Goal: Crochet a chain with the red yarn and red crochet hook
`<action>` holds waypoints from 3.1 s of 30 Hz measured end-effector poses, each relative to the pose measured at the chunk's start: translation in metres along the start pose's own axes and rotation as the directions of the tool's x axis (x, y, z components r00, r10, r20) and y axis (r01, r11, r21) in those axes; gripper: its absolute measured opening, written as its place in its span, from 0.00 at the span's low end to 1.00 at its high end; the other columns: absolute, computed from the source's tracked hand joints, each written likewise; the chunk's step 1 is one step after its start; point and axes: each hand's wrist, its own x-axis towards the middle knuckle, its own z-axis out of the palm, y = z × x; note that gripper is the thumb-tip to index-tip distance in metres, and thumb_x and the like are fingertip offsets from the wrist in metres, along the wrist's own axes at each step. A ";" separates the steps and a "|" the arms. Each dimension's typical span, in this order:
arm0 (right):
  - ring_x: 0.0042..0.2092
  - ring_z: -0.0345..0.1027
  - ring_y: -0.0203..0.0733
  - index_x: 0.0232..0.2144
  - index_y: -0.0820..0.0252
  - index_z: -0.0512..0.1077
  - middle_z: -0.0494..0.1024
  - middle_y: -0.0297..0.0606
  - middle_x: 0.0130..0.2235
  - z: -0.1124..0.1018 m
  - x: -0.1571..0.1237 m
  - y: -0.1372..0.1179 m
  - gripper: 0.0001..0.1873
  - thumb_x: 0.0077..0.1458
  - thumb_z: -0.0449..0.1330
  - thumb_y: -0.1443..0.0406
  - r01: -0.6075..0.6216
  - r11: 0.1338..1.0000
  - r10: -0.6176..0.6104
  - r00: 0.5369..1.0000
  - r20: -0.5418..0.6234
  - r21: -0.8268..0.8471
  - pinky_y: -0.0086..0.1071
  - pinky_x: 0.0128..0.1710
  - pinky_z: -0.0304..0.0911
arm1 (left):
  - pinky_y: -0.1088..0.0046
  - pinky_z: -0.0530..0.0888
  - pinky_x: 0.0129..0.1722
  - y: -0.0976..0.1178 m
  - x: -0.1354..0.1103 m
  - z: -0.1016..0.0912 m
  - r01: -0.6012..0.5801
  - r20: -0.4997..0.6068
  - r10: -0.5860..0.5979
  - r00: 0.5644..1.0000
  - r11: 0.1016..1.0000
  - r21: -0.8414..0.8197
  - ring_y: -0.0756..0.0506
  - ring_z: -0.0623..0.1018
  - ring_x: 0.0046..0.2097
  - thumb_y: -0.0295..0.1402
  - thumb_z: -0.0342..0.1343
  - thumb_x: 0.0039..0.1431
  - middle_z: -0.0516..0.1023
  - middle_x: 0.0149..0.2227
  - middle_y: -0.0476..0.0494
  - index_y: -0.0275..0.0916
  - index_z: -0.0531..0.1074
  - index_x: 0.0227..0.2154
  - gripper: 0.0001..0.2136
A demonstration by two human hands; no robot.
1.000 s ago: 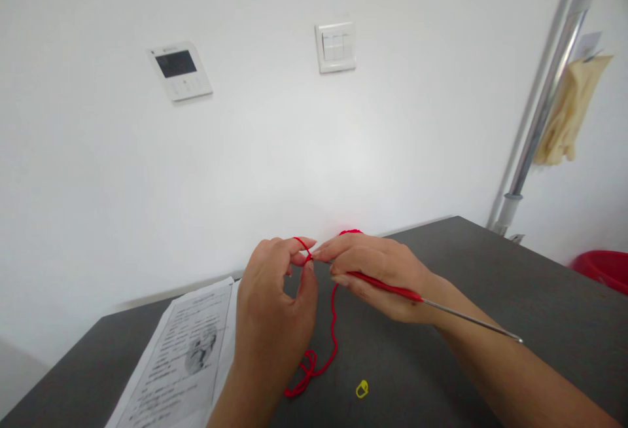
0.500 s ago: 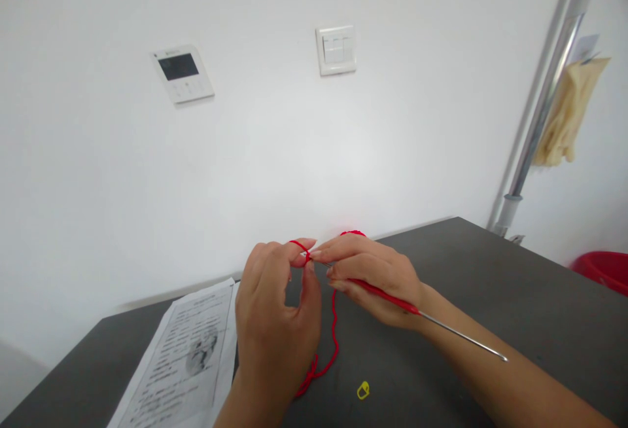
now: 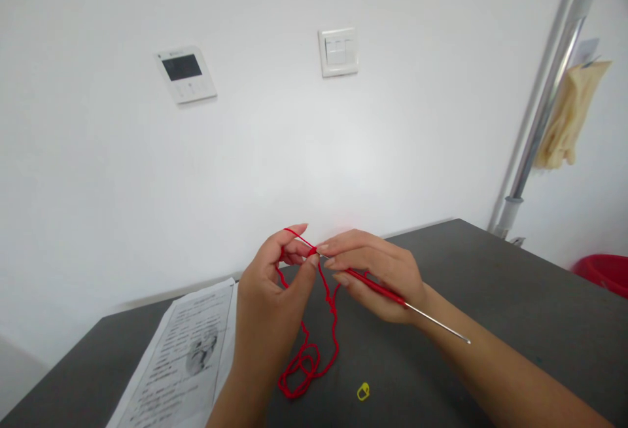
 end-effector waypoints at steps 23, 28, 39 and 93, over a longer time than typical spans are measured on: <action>0.56 0.74 0.45 0.49 0.69 0.72 0.81 0.54 0.47 0.008 -0.011 0.019 0.11 0.65 0.57 0.72 0.232 0.958 -0.234 0.972 0.003 -0.167 0.37 0.56 0.73 | 0.79 0.71 0.30 -0.013 0.014 0.014 0.318 0.191 -0.256 0.947 0.686 -0.655 0.52 0.75 0.28 0.28 0.72 0.37 0.77 0.23 0.49 0.35 0.80 0.32 0.14; 0.55 0.73 0.45 0.49 0.64 0.70 0.79 0.50 0.45 0.026 -0.021 0.022 0.10 0.67 0.55 0.70 0.183 0.933 -0.224 0.970 -0.099 -0.311 0.39 0.52 0.75 | 0.80 0.71 0.31 -0.020 0.011 0.021 0.191 0.078 -0.184 0.980 0.741 -0.644 0.53 0.74 0.28 0.28 0.71 0.41 0.77 0.24 0.52 0.37 0.80 0.32 0.12; 0.49 0.76 0.46 0.49 0.61 0.71 0.80 0.50 0.45 0.022 -0.008 0.004 0.12 0.63 0.58 0.72 -0.010 0.970 -0.005 0.998 -0.063 -0.242 0.41 0.49 0.75 | 0.71 0.73 0.38 -0.031 0.015 0.004 -0.363 -0.050 0.385 0.922 0.901 0.238 0.48 0.76 0.34 0.25 0.58 0.59 0.79 0.33 0.48 0.39 0.78 0.41 0.09; 0.51 0.76 0.42 0.44 0.55 0.78 0.83 0.43 0.47 0.003 -0.003 0.013 0.08 0.66 0.59 0.65 -0.283 0.877 0.290 0.956 0.042 0.389 0.41 0.52 0.71 | 0.66 0.74 0.45 -0.018 0.027 -0.013 0.335 0.344 -0.189 0.920 0.835 -0.436 0.45 0.80 0.37 0.36 0.66 0.50 0.84 0.31 0.42 0.37 0.84 0.31 0.08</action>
